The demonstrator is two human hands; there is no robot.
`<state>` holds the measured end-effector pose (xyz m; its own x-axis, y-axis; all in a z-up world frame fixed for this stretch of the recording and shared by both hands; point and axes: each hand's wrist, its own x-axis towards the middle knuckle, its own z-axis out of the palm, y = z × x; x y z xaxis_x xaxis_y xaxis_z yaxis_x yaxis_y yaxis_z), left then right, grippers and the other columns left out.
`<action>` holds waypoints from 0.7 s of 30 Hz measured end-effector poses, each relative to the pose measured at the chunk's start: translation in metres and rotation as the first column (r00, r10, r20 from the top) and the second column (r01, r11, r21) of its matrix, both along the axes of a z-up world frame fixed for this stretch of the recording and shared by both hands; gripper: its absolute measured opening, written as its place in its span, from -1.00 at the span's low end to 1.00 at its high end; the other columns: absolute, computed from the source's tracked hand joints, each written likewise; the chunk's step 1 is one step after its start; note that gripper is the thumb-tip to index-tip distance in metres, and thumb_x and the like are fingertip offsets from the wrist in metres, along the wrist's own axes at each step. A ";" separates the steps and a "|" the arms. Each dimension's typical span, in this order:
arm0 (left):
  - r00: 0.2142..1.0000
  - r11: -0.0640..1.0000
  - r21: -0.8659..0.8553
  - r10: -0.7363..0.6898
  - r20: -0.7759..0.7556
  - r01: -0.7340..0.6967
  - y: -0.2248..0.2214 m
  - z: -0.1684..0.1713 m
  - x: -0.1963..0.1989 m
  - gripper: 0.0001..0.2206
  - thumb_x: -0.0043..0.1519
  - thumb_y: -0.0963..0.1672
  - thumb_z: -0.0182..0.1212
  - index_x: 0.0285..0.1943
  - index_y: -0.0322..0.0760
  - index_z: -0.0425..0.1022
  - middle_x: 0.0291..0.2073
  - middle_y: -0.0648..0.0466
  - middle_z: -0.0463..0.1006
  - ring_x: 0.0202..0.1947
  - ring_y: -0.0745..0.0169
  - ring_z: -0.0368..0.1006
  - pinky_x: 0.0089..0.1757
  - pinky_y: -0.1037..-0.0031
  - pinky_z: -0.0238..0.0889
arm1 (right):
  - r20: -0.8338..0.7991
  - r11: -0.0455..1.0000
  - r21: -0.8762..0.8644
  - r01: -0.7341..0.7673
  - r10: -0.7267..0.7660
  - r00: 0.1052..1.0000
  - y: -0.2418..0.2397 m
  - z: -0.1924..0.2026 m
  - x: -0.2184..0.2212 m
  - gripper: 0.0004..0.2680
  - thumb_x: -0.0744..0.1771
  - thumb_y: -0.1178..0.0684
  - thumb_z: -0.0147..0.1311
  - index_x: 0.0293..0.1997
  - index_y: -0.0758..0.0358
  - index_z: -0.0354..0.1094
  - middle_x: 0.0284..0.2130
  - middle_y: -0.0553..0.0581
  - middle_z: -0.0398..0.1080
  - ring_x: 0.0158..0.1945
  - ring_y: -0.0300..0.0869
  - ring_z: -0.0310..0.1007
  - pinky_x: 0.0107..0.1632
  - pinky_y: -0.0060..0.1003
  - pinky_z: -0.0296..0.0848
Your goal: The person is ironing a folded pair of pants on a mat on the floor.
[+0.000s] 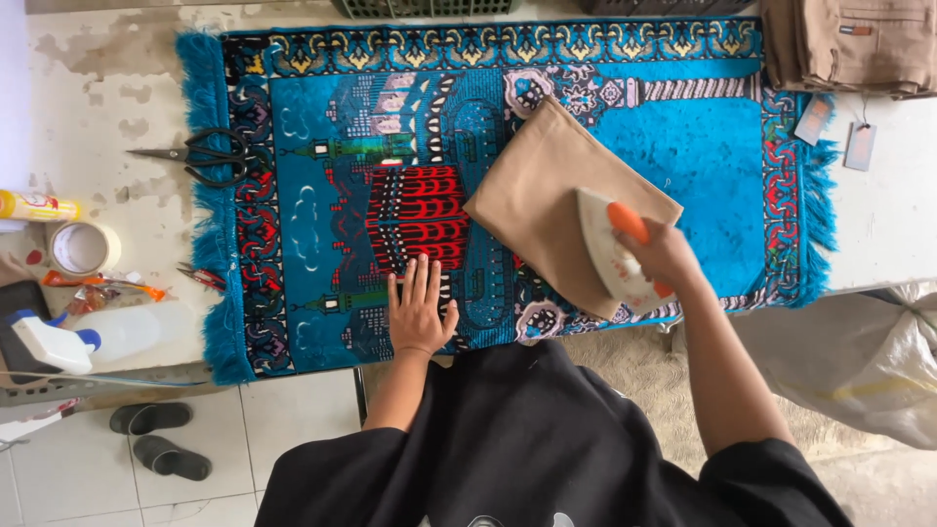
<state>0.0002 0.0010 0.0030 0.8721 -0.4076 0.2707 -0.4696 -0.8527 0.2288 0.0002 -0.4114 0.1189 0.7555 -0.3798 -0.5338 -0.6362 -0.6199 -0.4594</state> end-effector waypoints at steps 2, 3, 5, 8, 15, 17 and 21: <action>1.000 1.000 -0.002 0.004 -0.004 -0.004 0.000 0.001 -0.001 -0.36 0.22 0.08 -0.10 0.52 -0.13 0.21 0.52 -0.03 0.12 0.49 0.03 0.03 0.37 -0.06 -0.30 | -0.033 0.993 -0.070 -0.098 0.096 0.995 0.035 0.012 0.009 -0.59 0.30 -0.24 0.14 0.12 0.26 0.41 -0.43 0.44 0.45 -0.36 0.20 0.47 -0.33 0.02 0.45; 1.000 1.000 -0.003 0.005 -0.005 -0.005 0.000 0.002 -0.001 -0.36 0.23 0.08 -0.11 0.52 -0.13 0.21 0.52 -0.03 0.11 0.49 0.03 0.03 0.37 -0.06 -0.30 | -0.067 0.972 -0.135 -0.193 0.185 0.980 0.054 0.018 0.014 -0.52 0.29 -0.33 0.13 0.20 0.20 0.39 -0.13 0.54 0.50 0.02 0.39 0.49 0.05 0.24 0.49; 1.000 1.000 0.013 0.008 -0.015 -0.008 0.000 0.003 0.000 -0.36 0.22 0.08 -0.11 0.52 -0.13 0.19 0.52 -0.02 0.10 0.49 0.05 0.04 0.37 -0.06 -0.28 | -0.086 0.956 -0.151 -0.251 0.240 0.967 0.074 0.020 0.029 -0.53 0.29 -0.38 0.08 0.13 0.18 0.41 -0.16 0.51 0.50 -0.01 0.37 0.50 0.02 0.22 0.50; 1.000 0.999 0.041 0.004 -0.022 -0.003 0.001 0.002 0.000 -0.34 0.21 0.08 -0.12 0.53 -0.12 0.16 0.53 -0.02 0.09 0.48 0.06 0.04 0.37 -0.07 -0.26 | -0.088 0.921 -0.249 -0.299 0.286 0.954 0.084 0.002 0.047 -0.54 0.30 -0.46 0.00 0.03 0.12 0.42 -0.24 0.44 0.50 -0.09 0.31 0.55 -0.07 0.17 0.54; 0.998 0.999 0.040 0.011 -0.055 -0.009 0.000 -0.001 0.000 -0.34 0.22 0.09 -0.13 0.56 -0.07 0.14 0.52 0.00 0.09 0.49 0.06 0.03 0.37 -0.05 -0.30 | 0.097 0.897 -0.420 -0.138 0.195 0.976 0.048 -0.057 0.114 -0.54 0.31 -0.49 0.07 0.07 0.06 0.42 -0.27 0.33 0.49 -0.16 0.25 0.58 -0.15 0.11 0.56; 0.998 0.999 0.042 0.014 -0.061 -0.011 0.000 -0.002 -0.001 -0.32 0.20 0.09 -0.12 0.56 -0.07 0.13 0.53 0.00 0.08 0.50 0.06 0.01 0.38 -0.06 -0.30 | 0.074 0.973 -0.183 -0.138 0.154 0.985 0.052 -0.029 0.118 -0.62 0.32 -0.36 0.11 0.00 0.14 0.41 -0.49 0.25 0.44 -0.46 0.09 0.50 -0.43 -0.09 0.50; 0.998 0.996 0.091 0.002 -0.061 0.003 0.003 -0.001 -0.002 -0.32 0.20 0.10 -0.14 0.56 -0.07 0.12 0.54 0.01 0.06 0.49 0.08 0.01 0.38 -0.06 -0.26 | -0.093 0.960 0.198 -0.199 0.220 0.971 0.077 0.011 0.102 -0.72 0.29 -0.18 0.15 -0.17 0.26 0.42 -0.76 0.25 0.37 -0.75 -0.05 0.44 -0.70 -0.25 0.43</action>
